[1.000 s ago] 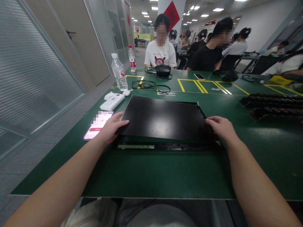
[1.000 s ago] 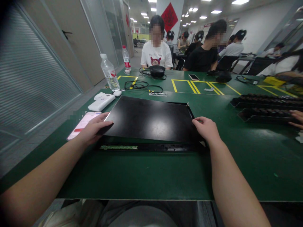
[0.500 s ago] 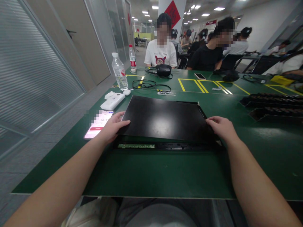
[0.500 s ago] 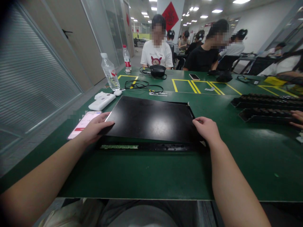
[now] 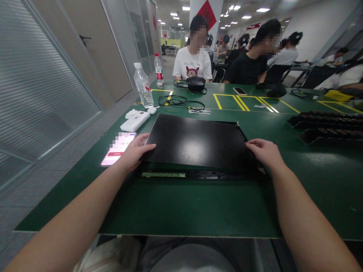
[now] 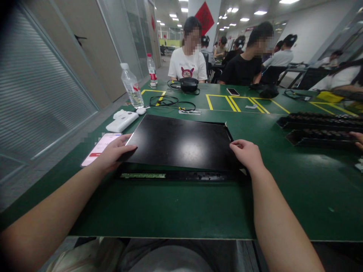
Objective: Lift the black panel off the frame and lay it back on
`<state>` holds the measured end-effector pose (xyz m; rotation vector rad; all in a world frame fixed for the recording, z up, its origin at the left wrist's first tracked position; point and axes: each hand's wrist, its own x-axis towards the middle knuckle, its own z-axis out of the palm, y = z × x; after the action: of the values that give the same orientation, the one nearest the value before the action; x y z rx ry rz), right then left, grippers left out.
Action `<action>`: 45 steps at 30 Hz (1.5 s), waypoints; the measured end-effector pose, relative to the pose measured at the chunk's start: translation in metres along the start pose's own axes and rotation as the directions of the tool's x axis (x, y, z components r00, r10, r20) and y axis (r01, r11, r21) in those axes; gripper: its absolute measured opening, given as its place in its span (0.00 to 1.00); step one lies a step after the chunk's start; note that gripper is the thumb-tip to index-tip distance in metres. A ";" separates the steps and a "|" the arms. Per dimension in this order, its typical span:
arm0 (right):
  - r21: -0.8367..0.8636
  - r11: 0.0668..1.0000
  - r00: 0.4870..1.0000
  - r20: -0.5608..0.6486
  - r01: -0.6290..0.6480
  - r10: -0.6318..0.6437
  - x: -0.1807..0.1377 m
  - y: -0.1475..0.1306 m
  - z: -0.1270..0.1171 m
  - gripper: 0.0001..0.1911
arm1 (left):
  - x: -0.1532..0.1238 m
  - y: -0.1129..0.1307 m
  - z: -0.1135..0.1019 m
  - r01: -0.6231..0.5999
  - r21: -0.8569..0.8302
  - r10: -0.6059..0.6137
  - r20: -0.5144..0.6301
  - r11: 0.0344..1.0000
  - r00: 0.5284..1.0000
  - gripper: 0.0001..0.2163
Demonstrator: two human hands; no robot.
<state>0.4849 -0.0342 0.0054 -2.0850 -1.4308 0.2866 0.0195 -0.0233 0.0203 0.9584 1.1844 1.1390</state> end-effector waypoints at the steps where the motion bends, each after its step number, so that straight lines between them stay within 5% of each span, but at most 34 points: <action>1: -0.003 1.000 1.000 -0.002 0.001 -0.001 0.000 0.000 0.000 0.15 | 0.000 0.000 0.000 -0.001 -0.001 0.001 -0.003 1.000 1.000 0.29; 45: -0.067 0.997 0.998 -0.041 0.048 -0.051 -0.002 -0.003 0.000 0.14 | -0.001 0.003 0.001 0.015 0.046 -0.015 -0.020 0.999 1.000 0.28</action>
<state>0.4820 -0.0355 0.0063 -2.0925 -1.4825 0.1762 0.0199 -0.0241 0.0234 0.9738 1.2361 1.1155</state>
